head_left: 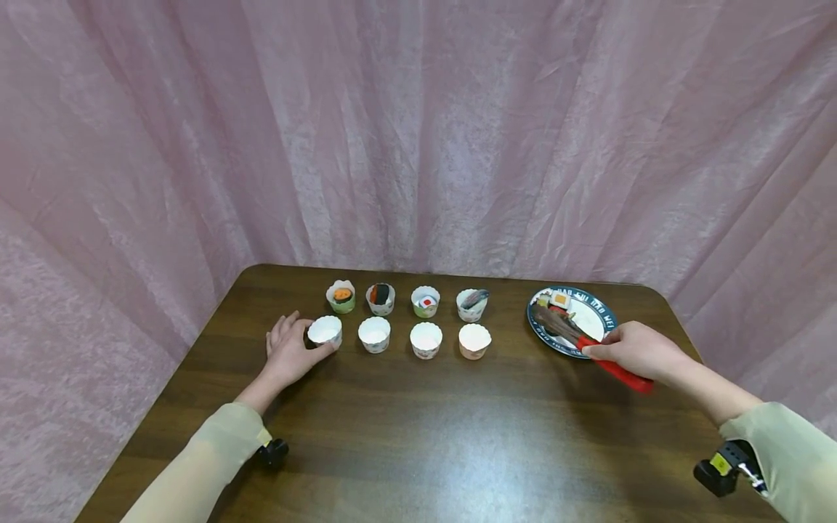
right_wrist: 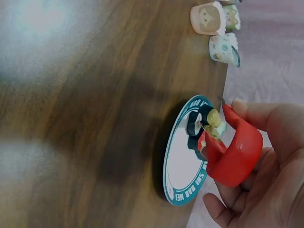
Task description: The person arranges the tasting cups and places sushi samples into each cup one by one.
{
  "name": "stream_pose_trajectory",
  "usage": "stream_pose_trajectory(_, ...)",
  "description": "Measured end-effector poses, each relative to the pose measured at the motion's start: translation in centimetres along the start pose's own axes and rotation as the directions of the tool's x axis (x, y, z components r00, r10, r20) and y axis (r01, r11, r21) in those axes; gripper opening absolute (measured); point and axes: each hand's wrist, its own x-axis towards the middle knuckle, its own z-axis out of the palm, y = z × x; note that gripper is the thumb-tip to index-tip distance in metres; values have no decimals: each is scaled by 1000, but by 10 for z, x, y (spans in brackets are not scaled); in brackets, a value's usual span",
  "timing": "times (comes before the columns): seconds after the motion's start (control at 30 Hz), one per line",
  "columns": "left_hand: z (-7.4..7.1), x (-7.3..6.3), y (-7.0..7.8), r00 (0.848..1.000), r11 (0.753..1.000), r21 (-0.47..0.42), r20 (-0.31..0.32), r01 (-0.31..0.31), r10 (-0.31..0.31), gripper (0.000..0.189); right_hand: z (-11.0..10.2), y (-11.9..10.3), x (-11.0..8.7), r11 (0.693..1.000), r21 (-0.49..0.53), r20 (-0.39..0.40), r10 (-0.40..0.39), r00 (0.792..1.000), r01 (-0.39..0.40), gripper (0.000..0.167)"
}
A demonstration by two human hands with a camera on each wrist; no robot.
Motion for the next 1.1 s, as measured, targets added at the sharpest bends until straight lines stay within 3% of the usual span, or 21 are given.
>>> stream_pose_trajectory(0.23,-2,-1,2,1000,1000,-3,8,6,-6,74,2,-7,3,987,-156,-31,-37,999,32,43)
stream_pose_trajectory(0.77,0,3,-1,1000,1000,-1,14,1,-1,75,-5,-10,-6,972,-234,-48,-39,998,27,35)
stream_pose_trajectory(0.9,-1,3,0,1000,1000,2,23,8,-9,74,-7,-10,-8,973,-229,-44,-39,998,28,35)
stream_pose_trajectory(1.1,-2,2,1,1000,1000,9,23,8,-8,73,-15,-22,2,991,-135,0,-6,1000,6,42)
